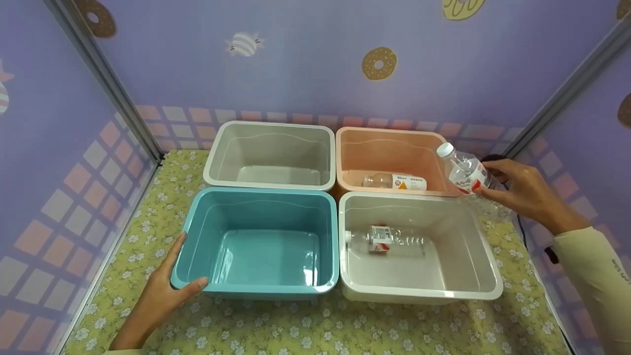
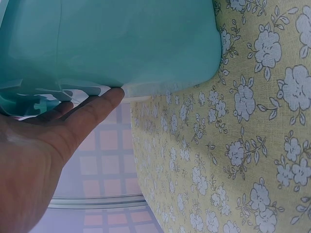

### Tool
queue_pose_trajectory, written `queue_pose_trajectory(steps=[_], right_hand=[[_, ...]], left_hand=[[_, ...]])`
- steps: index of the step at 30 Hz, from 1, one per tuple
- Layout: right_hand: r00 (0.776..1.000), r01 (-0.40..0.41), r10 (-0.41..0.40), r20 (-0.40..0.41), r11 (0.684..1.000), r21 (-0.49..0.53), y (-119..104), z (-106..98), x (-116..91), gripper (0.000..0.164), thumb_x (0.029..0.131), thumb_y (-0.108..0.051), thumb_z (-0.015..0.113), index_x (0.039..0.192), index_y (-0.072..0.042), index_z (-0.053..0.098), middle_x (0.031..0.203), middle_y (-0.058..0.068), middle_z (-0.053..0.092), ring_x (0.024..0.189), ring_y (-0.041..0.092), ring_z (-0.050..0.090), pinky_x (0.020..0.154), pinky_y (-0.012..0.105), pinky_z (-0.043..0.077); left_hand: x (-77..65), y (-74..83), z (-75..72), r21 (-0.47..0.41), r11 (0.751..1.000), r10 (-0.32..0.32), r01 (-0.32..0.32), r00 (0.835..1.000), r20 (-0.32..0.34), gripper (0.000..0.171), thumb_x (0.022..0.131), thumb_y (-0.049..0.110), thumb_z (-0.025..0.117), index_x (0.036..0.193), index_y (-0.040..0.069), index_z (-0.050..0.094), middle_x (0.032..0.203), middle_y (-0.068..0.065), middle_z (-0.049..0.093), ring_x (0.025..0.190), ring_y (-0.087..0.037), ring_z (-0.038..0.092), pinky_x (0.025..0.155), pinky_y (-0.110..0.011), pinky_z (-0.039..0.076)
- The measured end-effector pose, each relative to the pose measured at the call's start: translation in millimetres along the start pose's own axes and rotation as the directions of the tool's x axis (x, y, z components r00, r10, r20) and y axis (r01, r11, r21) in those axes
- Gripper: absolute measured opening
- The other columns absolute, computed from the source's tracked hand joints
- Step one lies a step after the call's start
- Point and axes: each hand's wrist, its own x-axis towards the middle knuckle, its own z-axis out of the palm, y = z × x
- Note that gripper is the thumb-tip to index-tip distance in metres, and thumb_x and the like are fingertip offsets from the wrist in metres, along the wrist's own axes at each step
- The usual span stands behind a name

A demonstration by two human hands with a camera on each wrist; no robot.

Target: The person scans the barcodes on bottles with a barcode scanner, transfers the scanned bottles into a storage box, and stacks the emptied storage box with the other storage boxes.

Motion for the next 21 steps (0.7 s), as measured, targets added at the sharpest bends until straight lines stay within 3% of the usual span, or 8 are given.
queue_pose_trajectory(steps=[5, 9, 21], right_hand=[[0.997, -0.057, 0.058, -0.047, 0.998, 0.009, 4.7, 8.4, -2.6, 0.058, 0.085, 0.003, 0.094, 0.137, 0.009, 0.07, 0.123, 0.029, 0.074, 0.096, 0.041, 0.074, 0.086, -0.003, 0.039], [0.992, -0.11, 0.11, -0.065, 0.994, -0.002, 10.0, 15.1, -5.3, 0.057, 0.086, 0.002, 0.093, 0.136, 0.011, 0.069, 0.121, 0.031, 0.073, 0.096, 0.044, 0.073, 0.083, -0.003, 0.037], [0.973, -0.219, 0.219, -0.071, 0.976, 0.014, 21.2, 31.7, -16.5, 0.055, 0.092, -0.006, 0.091, 0.138, 0.011, 0.066, 0.122, 0.034, 0.068, 0.102, 0.052, 0.069, 0.082, 0.001, 0.033]], left_hand=[[0.1, 0.8, -0.9, -0.006, 1.0, 0.005, -0.005, 1.0, 0.01, 0.109, 0.105, 0.03, 0.078, 0.179, 0.038, -0.001, 0.182, -0.028, 0.005, 0.156, -0.069, 0.022, 0.109, -0.087, 0.038], [0.6, 1.3, -1.4, -0.002, 1.0, 0.001, -0.001, 1.0, 0.015, 0.109, 0.104, 0.031, 0.079, 0.178, 0.039, -0.001, 0.183, -0.026, 0.003, 0.157, -0.069, 0.017, 0.11, -0.089, 0.034], [1.1, -0.9, -1.0, -0.01, 1.0, -0.01, 0.01, 1.0, 0.011, 0.109, 0.104, 0.031, 0.079, 0.179, 0.037, -0.001, 0.182, -0.026, 0.003, 0.156, -0.069, 0.02, 0.11, -0.088, 0.036]])
